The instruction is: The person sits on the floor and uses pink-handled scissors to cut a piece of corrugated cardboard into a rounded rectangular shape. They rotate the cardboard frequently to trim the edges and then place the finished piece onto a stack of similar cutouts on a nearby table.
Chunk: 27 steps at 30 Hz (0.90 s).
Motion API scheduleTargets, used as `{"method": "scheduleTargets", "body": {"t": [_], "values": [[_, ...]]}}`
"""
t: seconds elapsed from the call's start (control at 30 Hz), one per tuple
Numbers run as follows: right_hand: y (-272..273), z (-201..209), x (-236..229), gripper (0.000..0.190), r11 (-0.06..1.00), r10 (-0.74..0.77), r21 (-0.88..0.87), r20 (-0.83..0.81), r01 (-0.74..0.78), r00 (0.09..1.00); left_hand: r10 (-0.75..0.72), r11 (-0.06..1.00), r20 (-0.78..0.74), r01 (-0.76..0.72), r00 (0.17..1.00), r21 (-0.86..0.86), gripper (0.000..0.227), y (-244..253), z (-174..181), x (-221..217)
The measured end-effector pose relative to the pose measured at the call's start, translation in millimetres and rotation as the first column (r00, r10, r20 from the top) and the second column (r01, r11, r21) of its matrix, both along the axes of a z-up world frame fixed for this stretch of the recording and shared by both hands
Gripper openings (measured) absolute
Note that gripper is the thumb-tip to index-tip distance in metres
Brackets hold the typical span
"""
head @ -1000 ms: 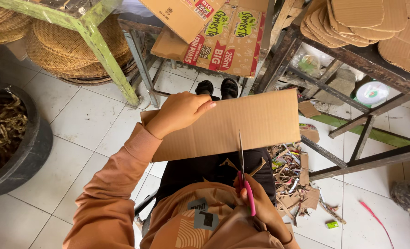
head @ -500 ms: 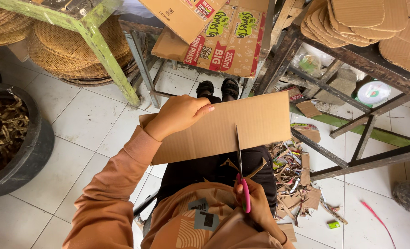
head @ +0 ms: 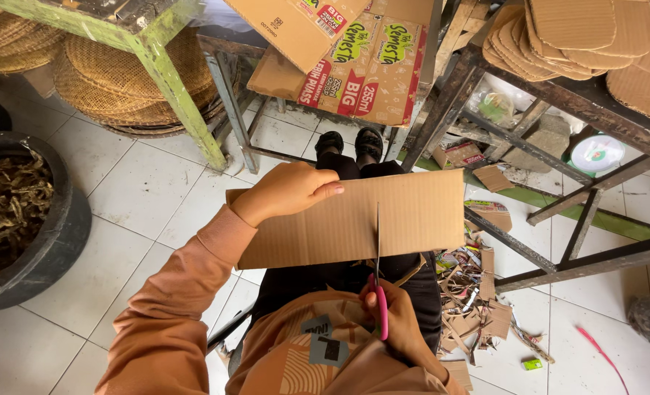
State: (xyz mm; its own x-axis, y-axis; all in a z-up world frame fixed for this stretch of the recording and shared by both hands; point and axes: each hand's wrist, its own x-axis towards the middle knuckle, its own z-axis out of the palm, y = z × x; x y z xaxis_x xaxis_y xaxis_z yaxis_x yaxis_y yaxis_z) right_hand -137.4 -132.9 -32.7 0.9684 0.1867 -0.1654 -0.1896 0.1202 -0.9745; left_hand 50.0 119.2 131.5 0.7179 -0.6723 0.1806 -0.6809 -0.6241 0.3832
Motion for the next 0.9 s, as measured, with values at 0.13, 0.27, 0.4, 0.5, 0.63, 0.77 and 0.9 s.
{"method": "scheduleTargets", "body": {"t": [0.13,0.27,0.4,0.5,0.63,0.77,0.9], "values": [[-5,-6,2,0.058,0.997,-0.050,-0.063,-0.018,0.049,0.999,0.015,1.000,0.001,-0.015,1.000,0.014,0.041,-2,-5,3],[-8,2,3,0.062,0.998,0.018,-0.058,0.151,-0.010,0.988,-0.090,0.994,0.051,0.093,0.995,-0.062,0.038,-13,-9,2],[-17,7,-5,0.070,0.973,-0.074,-0.201,0.195,0.114,0.978,-0.151,0.988,-0.055,0.151,0.987,-0.012,0.039,-44,-16,-2],[-36,2,-17,0.076,0.967,-0.175,-0.165,0.126,0.194,0.976,-0.186,0.982,-0.030,0.187,0.982,0.038,0.042,-70,-16,3],[-58,-11,-32,0.079,0.917,-0.334,-0.240,-0.022,0.319,0.942,-0.311,0.950,-0.058,0.309,0.949,-0.041,0.040,-108,-24,7],[-70,-6,-44,0.079,0.949,-0.301,-0.116,-0.045,0.294,0.953,-0.400,0.917,-0.028,0.399,0.916,-0.023,0.038,-139,-28,10],[-74,1,-50,0.082,0.890,-0.349,-0.277,0.098,0.362,0.932,-0.559,0.829,0.046,0.558,0.828,0.035,0.041,-167,-32,4]]}}
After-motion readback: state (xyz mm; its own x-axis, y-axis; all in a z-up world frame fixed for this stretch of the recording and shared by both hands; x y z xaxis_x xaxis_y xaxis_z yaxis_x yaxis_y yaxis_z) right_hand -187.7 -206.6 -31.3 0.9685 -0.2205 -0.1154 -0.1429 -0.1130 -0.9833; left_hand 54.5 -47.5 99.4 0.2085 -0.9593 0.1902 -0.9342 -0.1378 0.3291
